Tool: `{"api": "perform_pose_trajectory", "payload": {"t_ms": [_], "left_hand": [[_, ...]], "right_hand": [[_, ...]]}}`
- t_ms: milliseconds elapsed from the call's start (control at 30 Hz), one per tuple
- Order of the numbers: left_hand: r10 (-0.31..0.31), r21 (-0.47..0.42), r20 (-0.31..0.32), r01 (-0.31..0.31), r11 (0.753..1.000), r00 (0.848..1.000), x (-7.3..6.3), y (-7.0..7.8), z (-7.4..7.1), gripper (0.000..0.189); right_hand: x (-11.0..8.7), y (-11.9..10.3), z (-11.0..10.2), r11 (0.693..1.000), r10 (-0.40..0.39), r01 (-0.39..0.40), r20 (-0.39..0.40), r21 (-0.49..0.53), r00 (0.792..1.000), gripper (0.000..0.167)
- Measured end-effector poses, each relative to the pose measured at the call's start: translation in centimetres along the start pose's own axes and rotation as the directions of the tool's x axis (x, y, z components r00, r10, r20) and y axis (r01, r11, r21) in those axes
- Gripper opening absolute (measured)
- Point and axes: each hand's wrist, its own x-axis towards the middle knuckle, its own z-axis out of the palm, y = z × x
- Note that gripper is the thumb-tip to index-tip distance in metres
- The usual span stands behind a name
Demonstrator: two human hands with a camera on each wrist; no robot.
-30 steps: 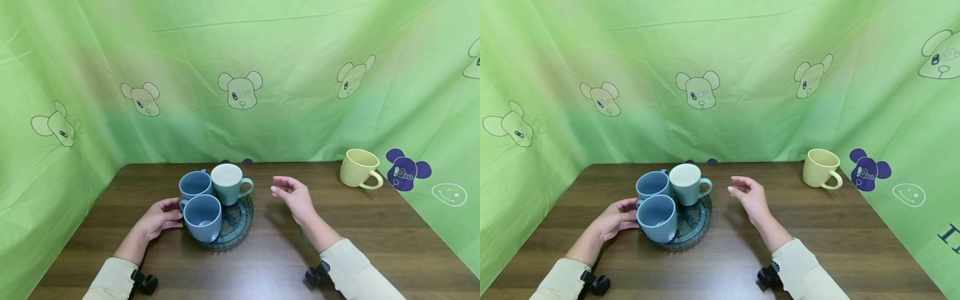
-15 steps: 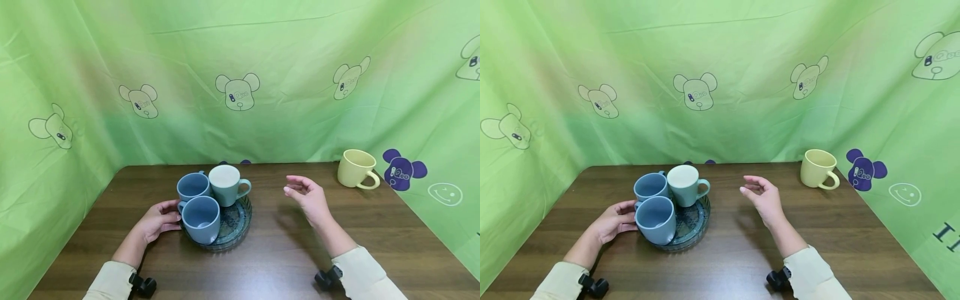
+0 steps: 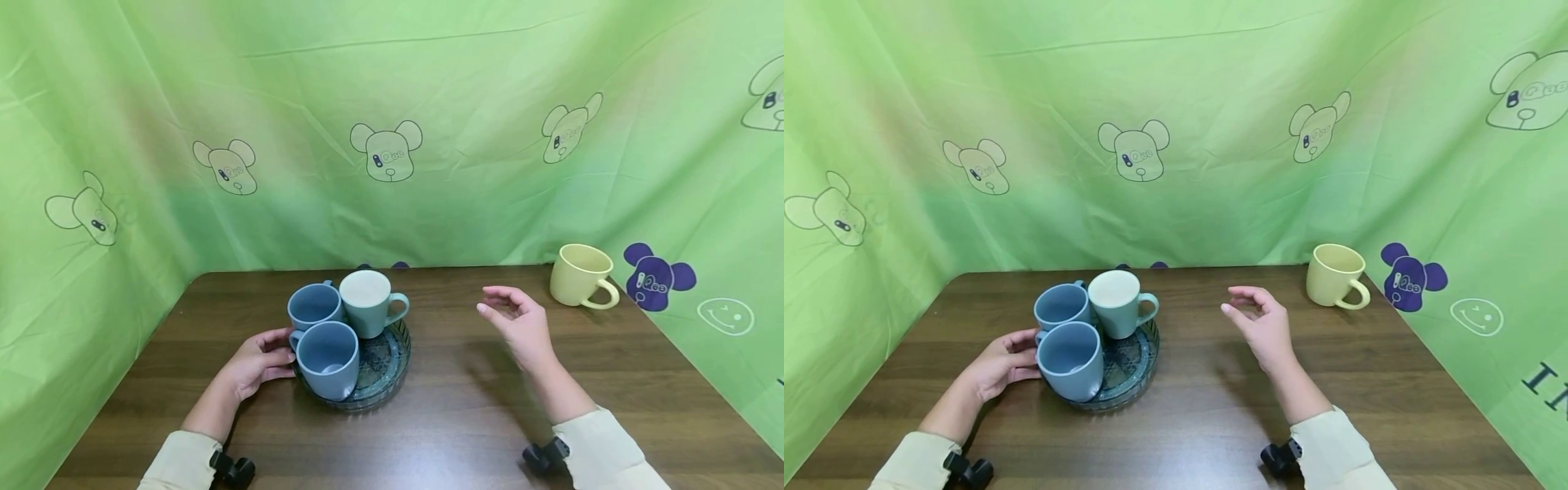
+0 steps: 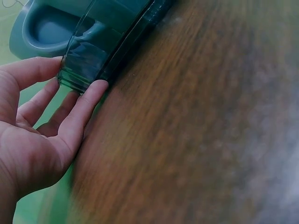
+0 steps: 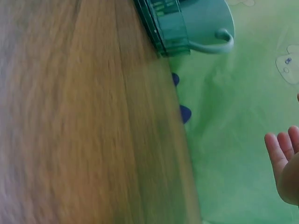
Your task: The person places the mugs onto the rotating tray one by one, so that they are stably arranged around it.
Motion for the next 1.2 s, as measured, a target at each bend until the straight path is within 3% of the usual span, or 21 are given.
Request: {"api": "perform_pose_trajectory", "payload": {"t_ms": [200,467,767,1000,1200], "left_hand": [[0.009,-0.002,-0.002,-0.009,1.000,1.000,-0.2,-0.1,0.2,0.060],[0.022,-0.010,-0.014,-0.022,1.000,1.000,-0.5,-0.3,0.4,0.058],[0.032,-0.012,-0.021,-0.033,0.999,0.999,-0.6,-0.4,0.6,0.055],[0.034,-0.010,-0.035,-0.034,0.999,0.999,-0.8,-0.4,0.8,0.057],[0.033,-0.008,-0.049,-0.034,0.999,0.998,-1.2,-0.3,1.1,0.059]], "right_hand": [[0.1,0.2,-1.7,0.996,-0.048,0.045,-0.030,-0.075,0.998,0.032],[0.1,0.6,-3.8,0.991,-0.056,0.047,-0.062,-0.129,0.997,0.036],[0.0,-0.1,-5.2,0.973,-0.087,0.066,-0.087,-0.221,0.992,0.036],[-0.5,-2.2,-5.6,0.963,-0.121,0.087,-0.120,-0.254,0.985,0.032],[-0.5,-2.2,-6.7,0.966,-0.119,0.075,-0.166,-0.249,0.979,0.032]]}}
